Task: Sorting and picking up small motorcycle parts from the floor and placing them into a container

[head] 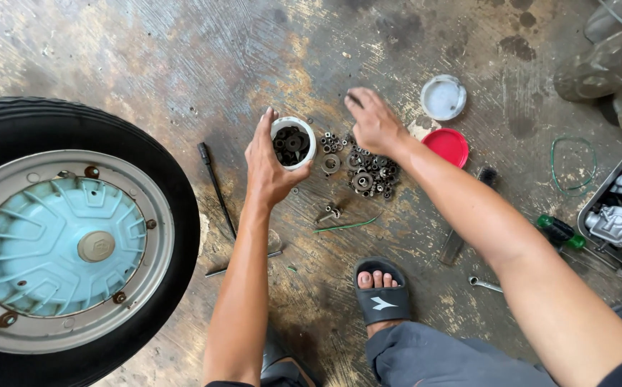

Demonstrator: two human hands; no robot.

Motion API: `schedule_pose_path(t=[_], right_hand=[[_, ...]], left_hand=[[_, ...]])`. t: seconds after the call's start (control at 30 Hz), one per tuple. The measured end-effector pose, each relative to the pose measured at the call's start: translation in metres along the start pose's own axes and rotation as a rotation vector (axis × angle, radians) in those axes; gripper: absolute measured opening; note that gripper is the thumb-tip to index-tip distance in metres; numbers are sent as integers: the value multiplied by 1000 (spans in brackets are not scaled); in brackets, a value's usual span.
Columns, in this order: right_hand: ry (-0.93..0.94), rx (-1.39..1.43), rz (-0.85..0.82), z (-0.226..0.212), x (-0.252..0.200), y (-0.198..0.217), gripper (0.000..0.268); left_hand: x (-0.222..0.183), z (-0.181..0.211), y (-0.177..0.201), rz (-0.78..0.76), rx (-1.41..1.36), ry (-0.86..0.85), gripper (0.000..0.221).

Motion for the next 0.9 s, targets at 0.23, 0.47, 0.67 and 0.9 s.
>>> schedule_pose_path(t=[0.23, 0.47, 0.67, 0.9], right_hand=[[185, 118, 91, -24, -69, -4, 39], [19, -94, 40, -7, -133, -10, 122], [49, -144, -21, -18, -97, -37, 117], [163, -305, 29, -27, -47, -49, 81]], left_hand=[[1, 11, 7, -12, 11, -1, 125], [-1, 21, 12, -50, 73, 15, 121], [-2, 21, 10, -57, 89, 25, 121], [-2, 19, 6, -50, 112, 31, 120]])
Point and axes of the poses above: each hand's wrist, its own x-axis towards the middle knuckle, its own y-axis out of the back of the hand, z = x × y, the point moved 1 cm from there along x, towards the middle knuckle, and after that the axes turned 3 degrees about x, right-handed, at the moved point
